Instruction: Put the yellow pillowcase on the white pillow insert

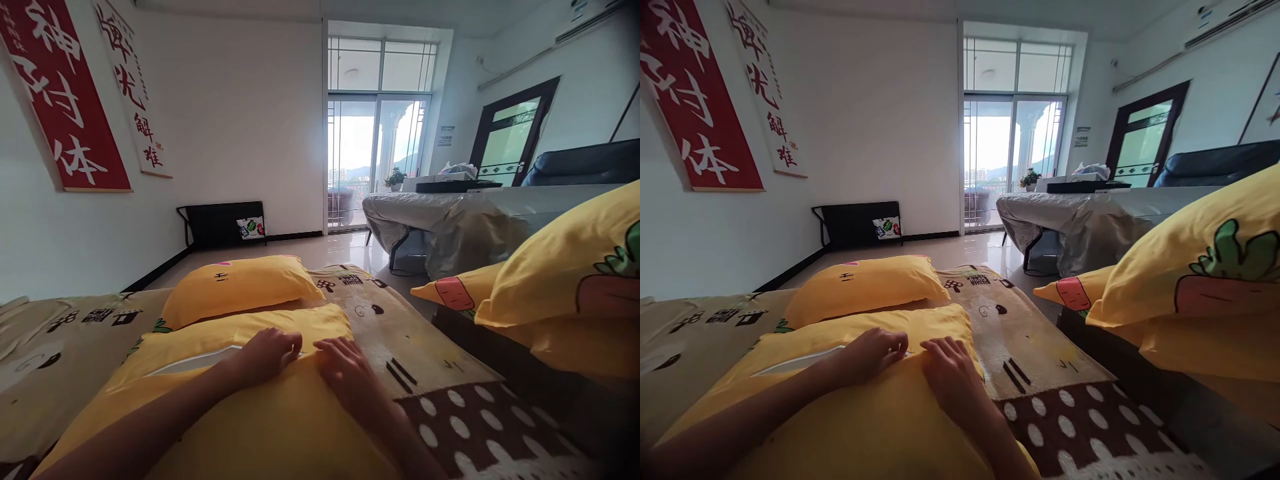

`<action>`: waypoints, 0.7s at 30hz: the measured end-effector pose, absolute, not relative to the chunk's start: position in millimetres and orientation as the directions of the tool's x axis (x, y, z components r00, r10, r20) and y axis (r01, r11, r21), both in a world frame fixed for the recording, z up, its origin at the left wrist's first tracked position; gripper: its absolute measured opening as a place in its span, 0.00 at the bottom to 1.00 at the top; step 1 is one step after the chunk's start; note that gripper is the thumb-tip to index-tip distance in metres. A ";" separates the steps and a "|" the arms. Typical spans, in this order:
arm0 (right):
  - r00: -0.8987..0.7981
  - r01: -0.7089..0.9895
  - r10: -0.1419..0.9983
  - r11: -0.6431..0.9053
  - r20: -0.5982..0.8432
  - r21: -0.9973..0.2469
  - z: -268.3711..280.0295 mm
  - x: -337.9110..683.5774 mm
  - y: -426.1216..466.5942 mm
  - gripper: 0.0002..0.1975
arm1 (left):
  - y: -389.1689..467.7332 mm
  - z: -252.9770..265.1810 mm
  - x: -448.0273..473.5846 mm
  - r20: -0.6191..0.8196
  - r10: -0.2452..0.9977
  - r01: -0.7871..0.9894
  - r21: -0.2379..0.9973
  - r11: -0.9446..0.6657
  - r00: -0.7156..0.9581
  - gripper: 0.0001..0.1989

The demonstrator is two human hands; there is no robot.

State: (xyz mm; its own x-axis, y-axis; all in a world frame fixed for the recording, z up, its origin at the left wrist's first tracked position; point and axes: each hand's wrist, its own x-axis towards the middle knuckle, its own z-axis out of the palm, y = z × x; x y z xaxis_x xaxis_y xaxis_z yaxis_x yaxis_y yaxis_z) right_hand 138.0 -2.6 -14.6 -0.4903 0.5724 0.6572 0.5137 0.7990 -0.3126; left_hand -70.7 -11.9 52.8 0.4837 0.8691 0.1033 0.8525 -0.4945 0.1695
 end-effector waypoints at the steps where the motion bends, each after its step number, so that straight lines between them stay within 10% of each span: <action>1: -0.465 0.515 0.561 0.800 0.685 -0.307 -18.0 131.0 -4.9 0.15 | -11.2 53.5 -66.0 0.086 0.892 0.861 0.237 -0.450 0.443 0.06; 6: -0.424 0.455 0.401 0.870 0.813 -0.191 -35.5 114.3 -3.4 0.11 | -5.7 58.8 -51.0 0.043 0.966 0.881 0.400 -0.252 0.256 0.09; 14: -0.445 0.399 0.272 0.913 0.853 -0.083 -35.6 118.7 -2.8 0.15 | -15.9 65.4 -42.1 -0.030 0.986 0.980 0.124 -0.157 0.162 0.15; 21: -0.414 0.397 0.272 0.913 0.869 -0.097 -35.7 116.4 -5.7 0.16 | -23.8 54.6 -36.9 -0.051 0.971 0.967 0.120 -0.226 0.233 0.07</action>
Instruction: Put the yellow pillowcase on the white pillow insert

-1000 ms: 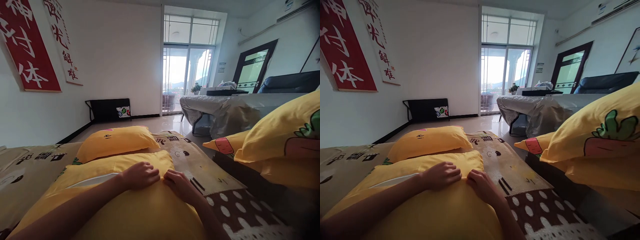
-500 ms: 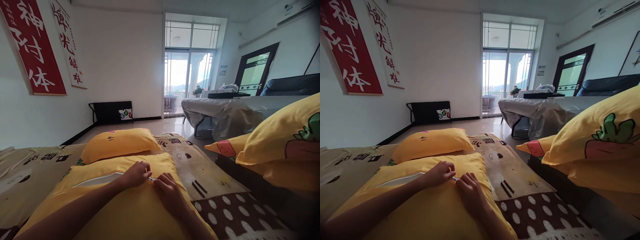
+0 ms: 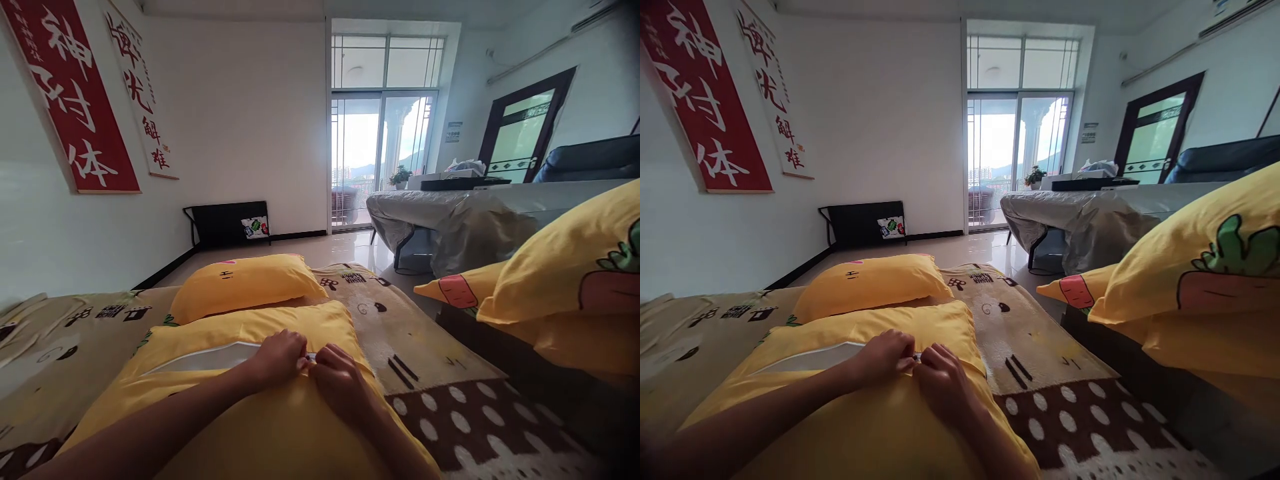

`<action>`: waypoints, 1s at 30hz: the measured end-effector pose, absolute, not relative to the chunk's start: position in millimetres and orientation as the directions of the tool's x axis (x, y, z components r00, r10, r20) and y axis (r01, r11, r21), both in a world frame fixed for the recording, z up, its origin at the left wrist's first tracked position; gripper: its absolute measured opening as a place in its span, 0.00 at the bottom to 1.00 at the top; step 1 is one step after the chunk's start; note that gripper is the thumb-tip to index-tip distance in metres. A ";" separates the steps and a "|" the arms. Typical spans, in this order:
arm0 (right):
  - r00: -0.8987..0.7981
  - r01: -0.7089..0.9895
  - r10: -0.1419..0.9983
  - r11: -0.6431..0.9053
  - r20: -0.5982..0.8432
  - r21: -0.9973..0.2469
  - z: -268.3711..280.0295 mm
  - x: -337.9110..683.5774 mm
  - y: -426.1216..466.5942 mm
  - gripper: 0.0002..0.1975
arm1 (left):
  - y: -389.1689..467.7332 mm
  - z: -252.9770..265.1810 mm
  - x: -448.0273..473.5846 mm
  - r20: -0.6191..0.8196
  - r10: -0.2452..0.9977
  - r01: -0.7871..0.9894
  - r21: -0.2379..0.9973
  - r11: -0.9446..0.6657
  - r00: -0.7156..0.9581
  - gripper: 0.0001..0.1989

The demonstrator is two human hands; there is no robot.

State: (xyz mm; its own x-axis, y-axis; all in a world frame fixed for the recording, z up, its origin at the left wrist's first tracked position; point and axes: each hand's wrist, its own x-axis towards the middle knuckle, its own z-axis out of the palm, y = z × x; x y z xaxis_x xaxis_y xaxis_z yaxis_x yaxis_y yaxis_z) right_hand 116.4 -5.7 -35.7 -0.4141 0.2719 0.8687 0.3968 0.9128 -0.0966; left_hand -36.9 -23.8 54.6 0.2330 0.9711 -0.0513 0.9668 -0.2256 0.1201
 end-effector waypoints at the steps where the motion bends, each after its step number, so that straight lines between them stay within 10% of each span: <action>1: -0.413 0.387 0.282 0.915 0.866 -0.114 -36.8 116.1 -5.5 0.16 | -24.7 54.0 -37.8 -0.043 0.972 0.966 0.125 -0.224 0.231 0.07; 22: -0.401 0.402 0.506 0.846 0.764 -0.349 -41.1 113.6 -11.8 0.12 | -64.3 66.1 -118.3 0.006 0.997 0.988 0.134 -0.075 0.075 0.05; 30: -0.502 0.499 0.482 0.839 0.718 -0.216 -40.1 113.2 -15.1 0.10 | -86.9 64.8 -133.5 0.050 0.998 0.975 0.219 -0.045 0.035 0.08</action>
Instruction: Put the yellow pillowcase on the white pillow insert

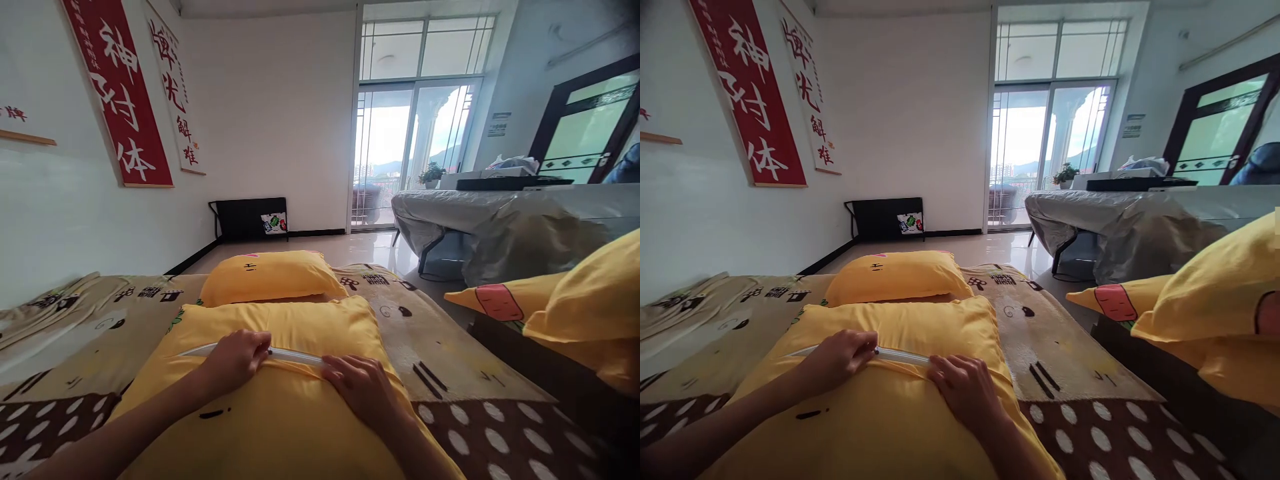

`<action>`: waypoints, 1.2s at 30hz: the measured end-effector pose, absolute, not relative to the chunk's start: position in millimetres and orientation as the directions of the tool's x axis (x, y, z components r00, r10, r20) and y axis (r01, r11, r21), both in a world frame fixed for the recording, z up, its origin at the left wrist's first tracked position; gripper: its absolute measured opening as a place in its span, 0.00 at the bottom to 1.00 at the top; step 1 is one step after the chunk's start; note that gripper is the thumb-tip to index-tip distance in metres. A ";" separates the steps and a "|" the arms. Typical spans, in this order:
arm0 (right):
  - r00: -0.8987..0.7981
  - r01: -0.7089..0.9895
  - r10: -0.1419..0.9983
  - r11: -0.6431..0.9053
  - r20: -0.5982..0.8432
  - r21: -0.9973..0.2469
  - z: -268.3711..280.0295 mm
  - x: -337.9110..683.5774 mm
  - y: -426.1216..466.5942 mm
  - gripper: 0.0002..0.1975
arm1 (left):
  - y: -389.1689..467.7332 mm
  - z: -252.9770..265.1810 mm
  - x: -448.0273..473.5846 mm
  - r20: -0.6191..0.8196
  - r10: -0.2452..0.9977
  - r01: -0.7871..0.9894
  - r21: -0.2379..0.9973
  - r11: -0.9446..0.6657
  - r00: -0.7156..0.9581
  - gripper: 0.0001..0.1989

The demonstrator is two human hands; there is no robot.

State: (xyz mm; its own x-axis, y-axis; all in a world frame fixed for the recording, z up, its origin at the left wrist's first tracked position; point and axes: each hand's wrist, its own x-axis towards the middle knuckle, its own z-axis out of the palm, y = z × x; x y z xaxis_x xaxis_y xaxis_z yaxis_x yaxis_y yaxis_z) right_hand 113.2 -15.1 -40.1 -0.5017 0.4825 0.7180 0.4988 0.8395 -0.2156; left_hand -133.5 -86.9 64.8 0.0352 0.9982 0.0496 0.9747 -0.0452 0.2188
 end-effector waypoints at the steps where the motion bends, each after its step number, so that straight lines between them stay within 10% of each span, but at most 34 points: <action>1: -0.505 0.497 0.470 0.844 0.724 -0.201 -39.4 113.9 -15.2 0.10 | -87.3 66.1 -134.3 0.044 0.999 0.974 0.221 -0.038 0.029 0.07; 18: -0.513 0.455 0.465 0.860 0.722 -0.230 -39.8 115.3 -10.7 0.11 | -107.1 71.2 -176.1 0.067 0.998 0.961 0.277 -0.027 0.009 0.09; 36: -0.496 0.477 0.508 0.837 0.704 -0.267 -47.8 117.2 -3.4 0.12 | -134.8 63.6 -266.9 -0.008 0.959 0.958 0.041 0.283 -0.283 0.06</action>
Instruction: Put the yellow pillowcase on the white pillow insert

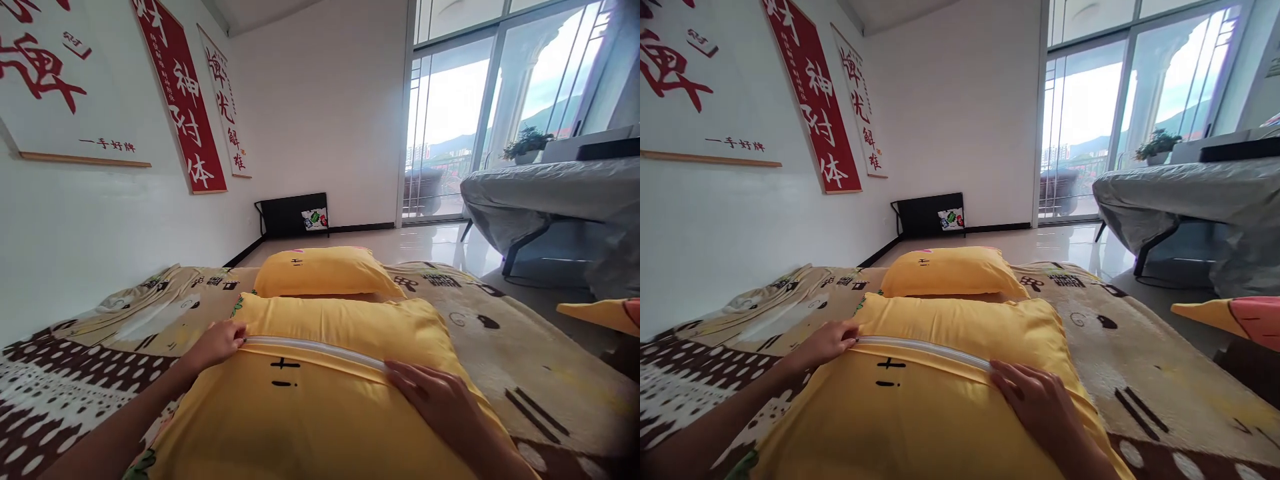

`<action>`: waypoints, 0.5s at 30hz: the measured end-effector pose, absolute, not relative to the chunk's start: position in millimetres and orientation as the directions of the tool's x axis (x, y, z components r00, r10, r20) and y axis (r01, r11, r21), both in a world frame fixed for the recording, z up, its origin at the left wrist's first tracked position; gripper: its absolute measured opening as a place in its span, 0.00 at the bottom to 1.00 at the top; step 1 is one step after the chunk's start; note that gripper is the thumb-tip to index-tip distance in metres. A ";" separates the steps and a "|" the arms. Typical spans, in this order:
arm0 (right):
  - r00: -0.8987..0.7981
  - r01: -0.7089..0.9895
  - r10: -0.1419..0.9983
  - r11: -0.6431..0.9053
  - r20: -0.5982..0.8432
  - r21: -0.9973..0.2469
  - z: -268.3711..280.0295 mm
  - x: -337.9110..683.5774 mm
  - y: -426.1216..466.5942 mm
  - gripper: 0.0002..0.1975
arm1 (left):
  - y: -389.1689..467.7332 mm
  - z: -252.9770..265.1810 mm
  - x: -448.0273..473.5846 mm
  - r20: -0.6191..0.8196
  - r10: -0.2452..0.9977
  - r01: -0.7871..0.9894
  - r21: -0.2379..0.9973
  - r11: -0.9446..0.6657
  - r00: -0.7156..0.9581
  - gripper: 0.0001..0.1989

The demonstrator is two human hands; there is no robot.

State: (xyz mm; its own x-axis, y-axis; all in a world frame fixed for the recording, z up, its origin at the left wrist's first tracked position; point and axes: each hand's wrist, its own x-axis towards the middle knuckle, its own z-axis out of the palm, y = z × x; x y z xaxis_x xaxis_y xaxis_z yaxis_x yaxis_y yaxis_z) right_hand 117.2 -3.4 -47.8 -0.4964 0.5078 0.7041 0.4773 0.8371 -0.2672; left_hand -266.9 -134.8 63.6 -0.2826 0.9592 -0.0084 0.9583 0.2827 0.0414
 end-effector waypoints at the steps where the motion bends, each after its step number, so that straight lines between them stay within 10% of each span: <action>1: -0.501 0.481 0.502 0.839 0.705 -0.255 -47.9 117.2 -2.9 0.12 | -137.1 60.5 -273.2 -0.005 0.951 0.950 0.053 0.308 -0.309 0.07; 15: -0.513 0.466 0.420 0.869 0.749 -0.168 -48.4 118.5 1.8 0.13 | -128.1 45.6 -285.0 -0.013 0.900 0.898 0.055 0.437 -0.437 0.07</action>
